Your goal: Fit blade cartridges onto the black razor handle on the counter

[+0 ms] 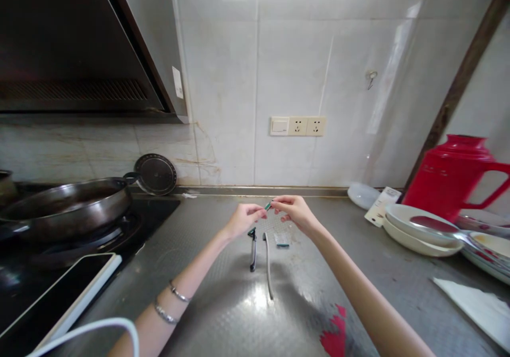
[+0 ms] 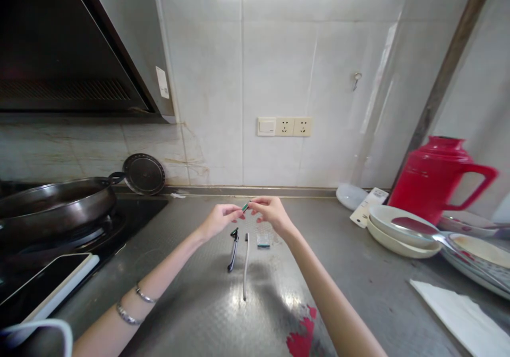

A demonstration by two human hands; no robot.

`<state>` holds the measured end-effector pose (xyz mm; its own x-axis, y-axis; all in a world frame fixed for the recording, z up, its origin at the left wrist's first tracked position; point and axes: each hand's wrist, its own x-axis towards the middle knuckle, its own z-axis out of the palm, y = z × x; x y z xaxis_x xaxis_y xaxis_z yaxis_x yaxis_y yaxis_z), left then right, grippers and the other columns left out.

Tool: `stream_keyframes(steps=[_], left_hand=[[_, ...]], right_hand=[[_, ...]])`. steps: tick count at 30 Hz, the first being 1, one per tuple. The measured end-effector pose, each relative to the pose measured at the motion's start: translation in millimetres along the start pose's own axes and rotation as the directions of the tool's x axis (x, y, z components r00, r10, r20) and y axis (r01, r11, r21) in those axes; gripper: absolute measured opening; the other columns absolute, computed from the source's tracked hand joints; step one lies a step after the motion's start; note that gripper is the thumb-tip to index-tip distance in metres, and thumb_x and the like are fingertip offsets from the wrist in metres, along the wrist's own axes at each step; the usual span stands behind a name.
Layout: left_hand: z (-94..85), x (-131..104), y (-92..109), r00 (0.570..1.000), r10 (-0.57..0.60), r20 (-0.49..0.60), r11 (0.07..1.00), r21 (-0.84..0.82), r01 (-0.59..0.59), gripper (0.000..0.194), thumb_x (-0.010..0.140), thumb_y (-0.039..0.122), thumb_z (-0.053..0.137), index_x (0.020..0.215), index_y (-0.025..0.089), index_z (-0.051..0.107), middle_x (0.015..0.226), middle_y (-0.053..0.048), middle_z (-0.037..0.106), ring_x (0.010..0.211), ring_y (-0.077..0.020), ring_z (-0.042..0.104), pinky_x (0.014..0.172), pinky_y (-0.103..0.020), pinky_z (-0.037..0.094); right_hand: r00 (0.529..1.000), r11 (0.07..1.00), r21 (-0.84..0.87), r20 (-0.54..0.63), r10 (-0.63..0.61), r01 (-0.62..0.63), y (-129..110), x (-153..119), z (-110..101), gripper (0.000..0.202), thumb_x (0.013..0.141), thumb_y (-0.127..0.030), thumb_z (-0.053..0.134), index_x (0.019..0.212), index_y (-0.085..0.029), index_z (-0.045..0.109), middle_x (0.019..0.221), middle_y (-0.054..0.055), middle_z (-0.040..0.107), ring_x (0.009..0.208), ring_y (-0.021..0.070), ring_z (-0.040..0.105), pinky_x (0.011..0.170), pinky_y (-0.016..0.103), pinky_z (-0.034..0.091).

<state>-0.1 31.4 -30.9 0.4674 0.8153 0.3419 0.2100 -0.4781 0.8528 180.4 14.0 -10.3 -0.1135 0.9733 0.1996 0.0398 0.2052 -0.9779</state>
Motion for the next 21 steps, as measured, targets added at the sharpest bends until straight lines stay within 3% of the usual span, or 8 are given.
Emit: stream_keyframes(steps=[4, 8, 15, 21], left_hand=[[-1.0, 0.8, -1.5, 1.000, -0.026, -0.005, 0.996, -0.087, 0.026, 0.030, 0.077, 0.038, 0.055, 0.081, 0.011, 0.068, 0.080, -0.009, 0.069, 0.075, -0.0172, 0.061, 0.063, -0.026, 0.046], [-4.7, 2.3, -2.7, 0.996, -0.031, -0.082, 0.994, -0.110, 0.022, 0.026, 0.076, 0.034, 0.055, 0.079, 0.011, 0.067, 0.075, -0.008, 0.068, 0.071, -0.0165, 0.060, 0.059, -0.025, 0.046], [-5.6, 3.5, -7.8, 0.993, -0.018, -0.119, 0.999, -0.045, 0.012, 0.026, 0.077, 0.033, 0.053, 0.076, 0.011, 0.067, 0.070, -0.007, 0.067, 0.066, -0.0150, 0.058, 0.057, -0.024, 0.045], [-1.8, 3.7, -11.7, 0.994, -0.029, -0.109, 0.999, -0.025, 0.026, 0.027, 0.077, 0.033, 0.053, 0.072, 0.011, 0.067, 0.069, -0.007, 0.067, 0.065, -0.0148, 0.058, 0.057, -0.024, 0.045]], right_hand=[[1.000, 0.999, -0.026, 0.016, -0.027, 0.027, 3.0, 0.5, 3.9, 0.026, 0.062, -0.035, 0.069, 0.075, -0.013, 0.068, 0.072, 0.005, 0.065, 0.059, 0.0095, 0.054, 0.040, 0.014, 0.043], [0.998, 0.984, -0.169, 0.040, -0.043, 0.049, -0.4, -1.2, 1.8, 0.024, 0.063, -0.035, 0.068, 0.073, -0.013, 0.069, 0.066, 0.004, 0.064, 0.058, 0.0104, 0.055, 0.037, 0.015, 0.043], [0.984, 0.934, -0.351, 0.176, 0.002, 0.061, -5.6, -4.0, -8.1, 0.027, 0.067, -0.035, 0.066, 0.078, -0.010, 0.071, 0.063, 0.005, 0.063, 0.059, 0.0123, 0.057, 0.036, 0.015, 0.045], [0.977, 0.903, -0.404, 0.204, -0.068, 0.147, -2.1, -2.2, -13.4, 0.023, 0.069, -0.031, 0.063, 0.082, -0.012, 0.070, 0.066, 0.004, 0.065, 0.059, 0.0124, 0.058, 0.036, 0.016, 0.048]])
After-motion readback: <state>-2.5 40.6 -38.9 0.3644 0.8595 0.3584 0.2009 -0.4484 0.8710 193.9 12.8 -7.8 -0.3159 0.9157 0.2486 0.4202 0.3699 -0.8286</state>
